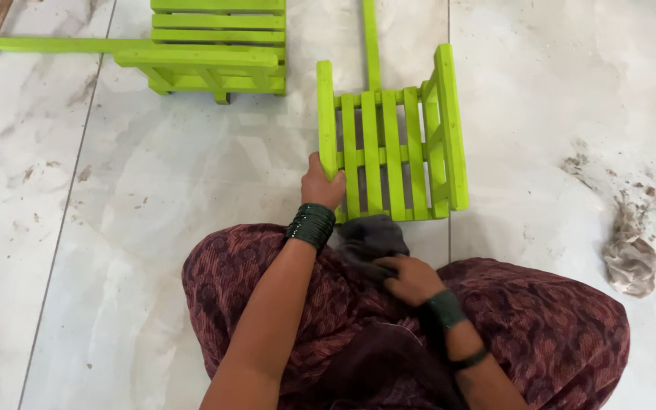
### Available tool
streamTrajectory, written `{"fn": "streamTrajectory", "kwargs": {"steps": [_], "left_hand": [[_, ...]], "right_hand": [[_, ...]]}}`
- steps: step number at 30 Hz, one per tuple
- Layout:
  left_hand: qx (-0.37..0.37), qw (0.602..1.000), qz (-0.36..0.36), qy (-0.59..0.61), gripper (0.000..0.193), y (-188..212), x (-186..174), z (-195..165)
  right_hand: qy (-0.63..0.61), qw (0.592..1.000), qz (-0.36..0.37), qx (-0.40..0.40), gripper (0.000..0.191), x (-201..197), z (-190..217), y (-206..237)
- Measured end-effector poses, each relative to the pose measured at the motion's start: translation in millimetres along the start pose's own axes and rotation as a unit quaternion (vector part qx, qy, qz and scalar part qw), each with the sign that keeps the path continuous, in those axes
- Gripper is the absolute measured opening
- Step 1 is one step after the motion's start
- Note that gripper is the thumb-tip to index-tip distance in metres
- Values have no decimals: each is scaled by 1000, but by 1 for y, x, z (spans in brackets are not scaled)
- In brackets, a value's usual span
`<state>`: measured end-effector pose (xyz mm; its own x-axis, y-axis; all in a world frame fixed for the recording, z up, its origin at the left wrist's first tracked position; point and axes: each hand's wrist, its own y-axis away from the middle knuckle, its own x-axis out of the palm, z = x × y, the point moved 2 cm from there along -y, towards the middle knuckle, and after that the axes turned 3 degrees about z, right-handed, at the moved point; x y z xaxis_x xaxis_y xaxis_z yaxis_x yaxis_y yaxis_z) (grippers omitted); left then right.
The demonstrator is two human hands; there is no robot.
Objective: The person sits on the floor and wipes a small green-painted wooden chair with a gray cloth, turning the chair over and repositioning it to wipe the slats, underside, and frame on all sides.
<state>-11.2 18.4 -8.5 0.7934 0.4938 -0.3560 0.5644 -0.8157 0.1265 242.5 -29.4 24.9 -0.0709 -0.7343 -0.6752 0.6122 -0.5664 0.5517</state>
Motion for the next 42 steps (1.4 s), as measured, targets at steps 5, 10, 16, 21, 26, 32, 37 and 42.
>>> {"fn": "streamTrajectory", "kwargs": {"steps": [5,10,16,21,26,32,37,42], "left_hand": [[-27,997,-1,-70,55,0,-1,-8],[-38,989,25,-142,64,1,-5,-16],[-15,993,38,-110,96,11,-3,-9],[-41,995,69,-51,106,5,4,7],[-41,986,122,-105,104,-19,-4,19],[-8,981,151,-118,98,-43,-29,30],[35,984,177,-13,90,-57,-49,36],[-21,961,268,64,84,-59,-41,39]], "right_hand": [[-122,984,-104,79,49,-66,-51,56],[-89,957,-187,203,51,-121,-130,72],[-124,960,-221,118,77,-107,-158,-23],[-182,962,-157,127,91,-90,-132,-62],[-234,950,-182,94,86,-74,-123,-52],[-353,918,-147,106,86,-30,-126,-45],[-448,883,-129,46,83,-12,-125,-19],[-535,833,-121,65,90,-30,-90,51]]}}
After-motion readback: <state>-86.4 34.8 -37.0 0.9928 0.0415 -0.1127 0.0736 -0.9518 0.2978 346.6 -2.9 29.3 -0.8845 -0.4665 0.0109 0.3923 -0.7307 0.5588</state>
